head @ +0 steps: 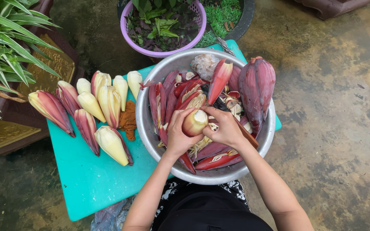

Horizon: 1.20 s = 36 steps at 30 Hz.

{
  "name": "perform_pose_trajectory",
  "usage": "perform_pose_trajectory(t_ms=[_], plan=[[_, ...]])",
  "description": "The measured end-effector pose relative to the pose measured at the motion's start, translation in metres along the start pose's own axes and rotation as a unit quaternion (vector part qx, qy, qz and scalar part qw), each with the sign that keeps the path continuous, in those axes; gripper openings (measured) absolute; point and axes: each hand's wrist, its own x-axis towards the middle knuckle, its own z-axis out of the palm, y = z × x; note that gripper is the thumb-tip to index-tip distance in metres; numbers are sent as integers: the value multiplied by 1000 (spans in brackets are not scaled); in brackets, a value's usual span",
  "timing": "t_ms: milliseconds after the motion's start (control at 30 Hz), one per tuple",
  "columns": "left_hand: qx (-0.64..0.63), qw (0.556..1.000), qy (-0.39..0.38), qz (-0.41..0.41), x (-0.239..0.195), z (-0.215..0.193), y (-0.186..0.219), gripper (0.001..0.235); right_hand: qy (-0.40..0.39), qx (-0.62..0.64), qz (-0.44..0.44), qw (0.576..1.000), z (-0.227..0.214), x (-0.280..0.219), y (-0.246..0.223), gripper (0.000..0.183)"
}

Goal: The person peels the outer red layers of banana blossoms and separates the inner light-colored petals and florets into a metal basin.

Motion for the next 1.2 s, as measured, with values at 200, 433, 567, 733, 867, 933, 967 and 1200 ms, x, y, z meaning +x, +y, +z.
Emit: perform_pose_trajectory(t_ms=[200, 433, 567, 733, 867, 933, 967, 1200], plan=[[7, 1000, 8, -23, 3, -4, -9, 76, 32, -36, -8, 999, 9, 2, 16, 51], [-362, 919, -57, -144, -1, -2, -35, 90, -20, -33, 82, 996, -6, 12, 12, 52], [-371, 915, -127, -94, 9, -11, -50, 94, -49, -8, 124, 991, -4, 6, 11, 60], [-223, 959, -174, -16, 8, -27, -57, 94, 151, -53, -5, 987, -1, -2, 18, 63], [-303, 938, -122, -115, -3, -26, -65, 95, 192, -13, 17, 981, -1, -4, 9, 49], [-275, 948, -102, -122, -1, -27, -73, 94, 238, -31, -81, 967, -1, -9, 4, 44], [-246, 957, -81, -132, -2, -27, -76, 93, 236, -31, -81, 968, -4, -9, 4, 44], [166, 980, 46, -96, 17, -26, -71, 94, 321, 94, 6, 942, -75, 2, 51, 30]])
